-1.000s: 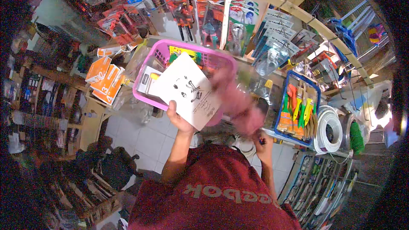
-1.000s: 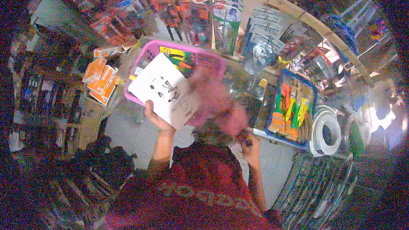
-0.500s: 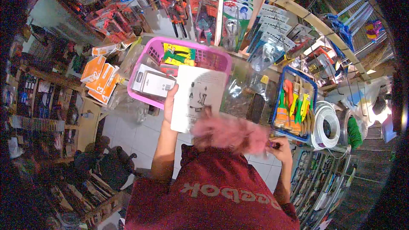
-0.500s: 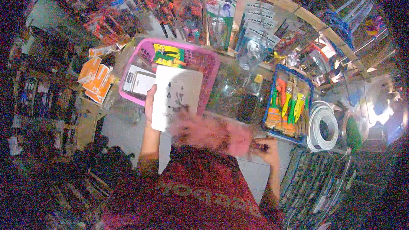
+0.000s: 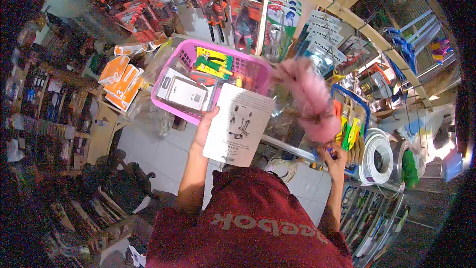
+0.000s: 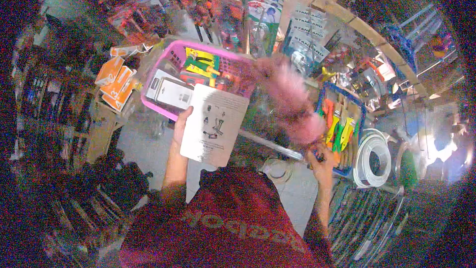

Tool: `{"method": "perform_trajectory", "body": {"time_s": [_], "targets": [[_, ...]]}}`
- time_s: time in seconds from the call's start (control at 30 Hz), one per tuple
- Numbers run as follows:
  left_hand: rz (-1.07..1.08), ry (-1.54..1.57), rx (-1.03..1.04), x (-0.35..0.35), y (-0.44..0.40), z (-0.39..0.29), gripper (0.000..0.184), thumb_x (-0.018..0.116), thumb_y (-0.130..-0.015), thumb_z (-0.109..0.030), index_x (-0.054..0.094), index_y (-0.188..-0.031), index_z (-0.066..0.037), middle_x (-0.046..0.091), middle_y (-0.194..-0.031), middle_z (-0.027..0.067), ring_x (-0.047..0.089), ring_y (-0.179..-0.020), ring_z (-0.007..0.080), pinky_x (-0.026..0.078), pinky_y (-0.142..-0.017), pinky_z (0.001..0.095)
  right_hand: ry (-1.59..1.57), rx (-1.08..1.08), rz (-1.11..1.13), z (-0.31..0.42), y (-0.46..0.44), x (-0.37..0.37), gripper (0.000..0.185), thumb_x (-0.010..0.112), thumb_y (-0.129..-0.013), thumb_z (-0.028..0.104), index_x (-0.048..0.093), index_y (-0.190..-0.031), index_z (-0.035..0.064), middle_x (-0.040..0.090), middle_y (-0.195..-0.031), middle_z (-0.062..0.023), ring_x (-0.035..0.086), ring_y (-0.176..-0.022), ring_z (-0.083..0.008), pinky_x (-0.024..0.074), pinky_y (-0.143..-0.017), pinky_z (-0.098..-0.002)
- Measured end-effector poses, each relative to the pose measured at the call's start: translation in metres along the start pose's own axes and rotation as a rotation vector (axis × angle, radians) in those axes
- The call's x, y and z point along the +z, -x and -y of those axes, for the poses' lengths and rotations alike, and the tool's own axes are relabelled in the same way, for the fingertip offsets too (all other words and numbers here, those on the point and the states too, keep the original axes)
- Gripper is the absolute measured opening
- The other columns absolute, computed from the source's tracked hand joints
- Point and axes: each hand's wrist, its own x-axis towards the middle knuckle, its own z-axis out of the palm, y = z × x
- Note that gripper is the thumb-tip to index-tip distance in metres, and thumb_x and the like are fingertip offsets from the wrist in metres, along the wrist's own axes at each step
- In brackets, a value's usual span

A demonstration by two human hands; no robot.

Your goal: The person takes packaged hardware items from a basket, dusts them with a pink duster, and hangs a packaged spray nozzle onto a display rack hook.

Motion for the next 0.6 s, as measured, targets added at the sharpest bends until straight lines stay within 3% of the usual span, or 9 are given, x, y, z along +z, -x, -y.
{"method": "perform_trajectory", "body": {"time_s": [0.1, 0.13, 0.23, 0.27, 0.37, 0.43, 0.5, 0.57, 0.6], "targets": [[0.045, -0.037, -0.002, -0.011, 0.000, 0.006, 0.054, 0.046, -0.085, -0.038, 0.042, -0.124, -0.001, 0.056, -0.111, 0.0135, 0.056, -0.098, 0.0226, 0.046, -0.084, 0.0367, -0.135, -0.094, 0.329, -0.085, 0.003, -0.001, 0.026, 0.071, -0.065, 0.002, 0.059, -0.088, 0.0028, 0.058, -0.076, -0.0046, 0.056, -0.072, -0.0146, 0.0446, -0.065, -0.0284], [0.077, -0.043, -0.006, -0.015, -0.001, 0.008, 0.055, 0.047, -0.084, -0.039, 0.042, -0.124, -0.001, 0.055, -0.112, 0.0137, 0.056, -0.098, 0.0229, 0.045, -0.084, 0.0370, 0.204, -0.279, 0.315, -0.073, 0.002, -0.006, 0.027, 0.070, -0.063, -0.001, 0.059, -0.087, 0.0026, 0.056, -0.075, -0.0023, 0.054, -0.071, -0.0142, 0.0436, -0.065, -0.0277], [-0.002, -0.022, 0.035, 0.006, -0.001, 0.020, 0.057, 0.049, -0.082, -0.040, 0.042, -0.124, -0.001, 0.055, -0.112, 0.0131, 0.056, -0.099, 0.0233, 0.045, -0.085, 0.0368, -0.151, -0.088, 0.119, -0.084, -0.018, 0.008, 0.026, 0.070, -0.063, 0.000, 0.059, -0.085, 0.0035, 0.055, -0.071, -0.0029, 0.052, -0.066, -0.0152, 0.0425, -0.062, -0.0292], [-0.011, -0.048, 0.053, 0.010, 0.000, 0.022, 0.059, 0.050, -0.082, -0.040, 0.041, -0.125, -0.001, 0.054, -0.114, 0.0131, 0.055, -0.100, 0.0237, 0.045, -0.085, 0.0368, 0.027, 0.009, 0.101, -0.070, -0.021, 0.004, 0.023, 0.068, -0.064, 0.001, 0.059, -0.085, 0.0034, 0.056, -0.070, -0.0036, 0.050, -0.063, -0.0169, 0.0420, -0.059, -0.0310], [-0.055, -0.101, 0.076, 0.010, 0.003, 0.032, 0.058, 0.052, -0.081, -0.036, 0.040, -0.125, 0.000, 0.053, -0.116, 0.0138, 0.054, -0.103, 0.0240, 0.044, -0.087, 0.0371, 0.066, -0.313, 0.127, -0.019, -0.014, 0.016, 0.009, 0.062, -0.066, 0.004, 0.054, -0.070, 0.0021, 0.046, -0.056, 0.0006, 0.046, -0.054, -0.0095, 0.0352, -0.048, -0.0244], [0.418, 0.253, 0.043, -0.007, -0.006, 0.039, 0.059, 0.054, -0.079, -0.033, 0.039, -0.127, -0.001, 0.052, -0.117, 0.0143, 0.053, -0.104, 0.0253, 0.043, -0.089, 0.0375, 0.149, -0.271, 0.293, -0.052, -0.013, 0.022, 0.009, 0.061, -0.071, 0.004, 0.053, -0.073, 0.0034, 0.046, -0.056, 0.0024, 0.043, -0.049, -0.0089, 0.0336, -0.045, -0.0250], [0.413, 0.214, 0.029, -0.013, -0.006, 0.043, 0.061, 0.056, -0.078, -0.029, 0.036, -0.128, -0.001, 0.050, -0.119, 0.0146, 0.050, -0.107, 0.0263, 0.040, -0.092, 0.0375, -0.069, -0.264, 0.208, -0.058, -0.017, 0.039, 0.008, 0.061, -0.074, 0.004, 0.053, -0.074, 0.0038, 0.046, -0.055, 0.0031, 0.042, -0.046, -0.0077, 0.0323, -0.043, -0.0243], [-0.088, -0.206, 0.047, -0.007, 0.009, 0.048, 0.064, 0.057, -0.076, -0.025, 0.033, -0.131, -0.003, 0.047, -0.121, 0.0148, 0.047, -0.111, 0.0269, 0.035, -0.097, 0.0372, -0.122, -0.083, 0.192, -0.051, -0.025, 0.035, 0.007, 0.058, -0.078, 0.002, 0.052, -0.075, 0.0042, 0.044, -0.055, 0.0038, 0.041, -0.048, -0.0048, 0.0297, -0.043, -0.0210], [-0.095, -0.342, 0.188, -0.001, 0.008, 0.051, 0.067, 0.059, -0.072, -0.023, 0.031, -0.129, -0.003, 0.044, -0.119, 0.0134, 0.043, -0.111, 0.0251, 0.029, -0.099, 0.0346, -0.198, -0.020, 0.151, -0.038, -0.023, 0.036, 0.007, 0.058, -0.079, 0.002, 0.052, -0.075, 0.0044, 0.044, -0.055, 0.0043, 0.041, -0.049, -0.0042, 0.0290, -0.043, -0.0203]]}}
